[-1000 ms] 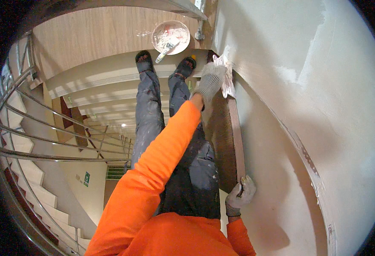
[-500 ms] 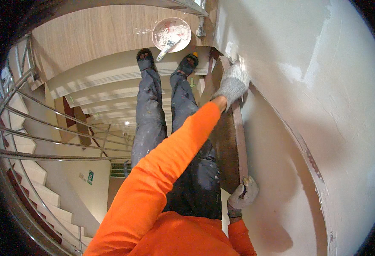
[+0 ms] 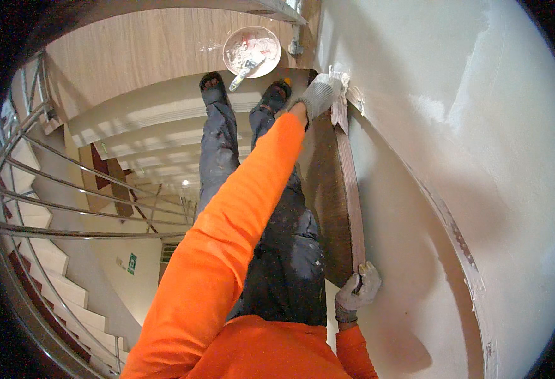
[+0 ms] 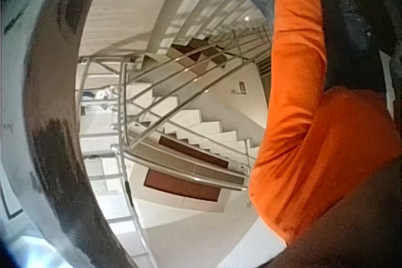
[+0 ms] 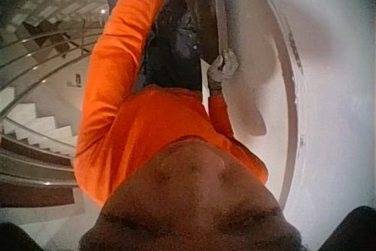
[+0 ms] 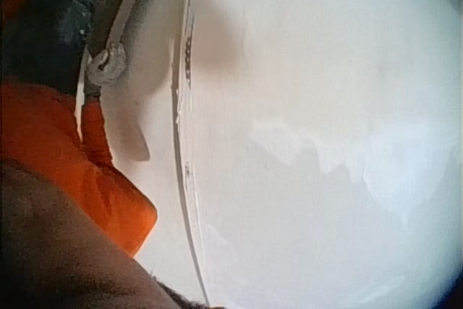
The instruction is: The person stands on a ladder and applies plaster to a wall using a trowel and a hawk. They repeatedly scoop plaster from the hawk and spread it onto the wall surface, smoothing the compound along a corner bead.
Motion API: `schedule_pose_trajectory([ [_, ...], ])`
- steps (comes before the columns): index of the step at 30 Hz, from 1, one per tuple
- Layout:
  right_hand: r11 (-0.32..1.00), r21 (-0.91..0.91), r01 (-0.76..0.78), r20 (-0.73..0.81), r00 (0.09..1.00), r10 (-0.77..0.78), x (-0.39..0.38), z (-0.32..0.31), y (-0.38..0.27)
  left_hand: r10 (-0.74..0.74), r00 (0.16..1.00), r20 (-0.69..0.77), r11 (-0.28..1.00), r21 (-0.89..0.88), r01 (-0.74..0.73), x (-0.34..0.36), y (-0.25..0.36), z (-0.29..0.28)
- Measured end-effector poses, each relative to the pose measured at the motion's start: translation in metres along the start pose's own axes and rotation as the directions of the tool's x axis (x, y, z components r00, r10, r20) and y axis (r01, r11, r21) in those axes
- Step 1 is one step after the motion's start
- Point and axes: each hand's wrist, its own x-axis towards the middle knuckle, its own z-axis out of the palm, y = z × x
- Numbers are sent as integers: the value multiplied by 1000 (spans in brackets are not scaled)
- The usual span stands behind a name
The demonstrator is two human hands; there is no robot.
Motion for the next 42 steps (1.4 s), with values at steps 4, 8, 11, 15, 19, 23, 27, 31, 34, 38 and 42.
schedule_pose_trajectory([
  [4,1000,-3,5,-23,1000,-5,-2,1,1,-134,977,164,981,-114,154,9,3,-3],
  [8,1000,12,8,-15,1000,-8,7,0,-4,-29,988,-149,917,-398,-33,-13,-10,30],
  [11,1000,-6,-6,-11,1000,6,3,1,-5,83,990,-118,957,-268,-112,-35,48,0],
  [15,1000,-9,18,-1,1000,-18,3,-1,-2,289,931,-221,950,-57,-308,-85,112,-28],
  [19,1000,-23,20,13,1000,-19,2,-2,-3,28,995,-100,727,-681,-89,-126,166,-49],
  [23,999,-52,-5,-7,1000,5,-2,-2,-4,-233,971,-46,637,-762,117,-101,115,-80],
  [27,999,-43,-20,16,1000,20,1,-4,-4,98,899,-427,985,-88,-149,-41,-15,-12],
  [31,1000,-14,-2,12,1000,2,1,-1,-1,99,978,-183,989,-95,-117,3,-48,-9],
  [34,999,-41,-20,18,1000,21,2,-1,-5,13,998,-58,993,-115,-19,30,-40,-1],
  [38,1000,-19,11,-5,1000,-11,2,0,-3,-288,956,57,762,-591,265,29,-50,15],
  [42,1000,-18,-16,10,1000,16,-1,-1,-2,-258,961,95,302,-937,174,7,-16,20],
])
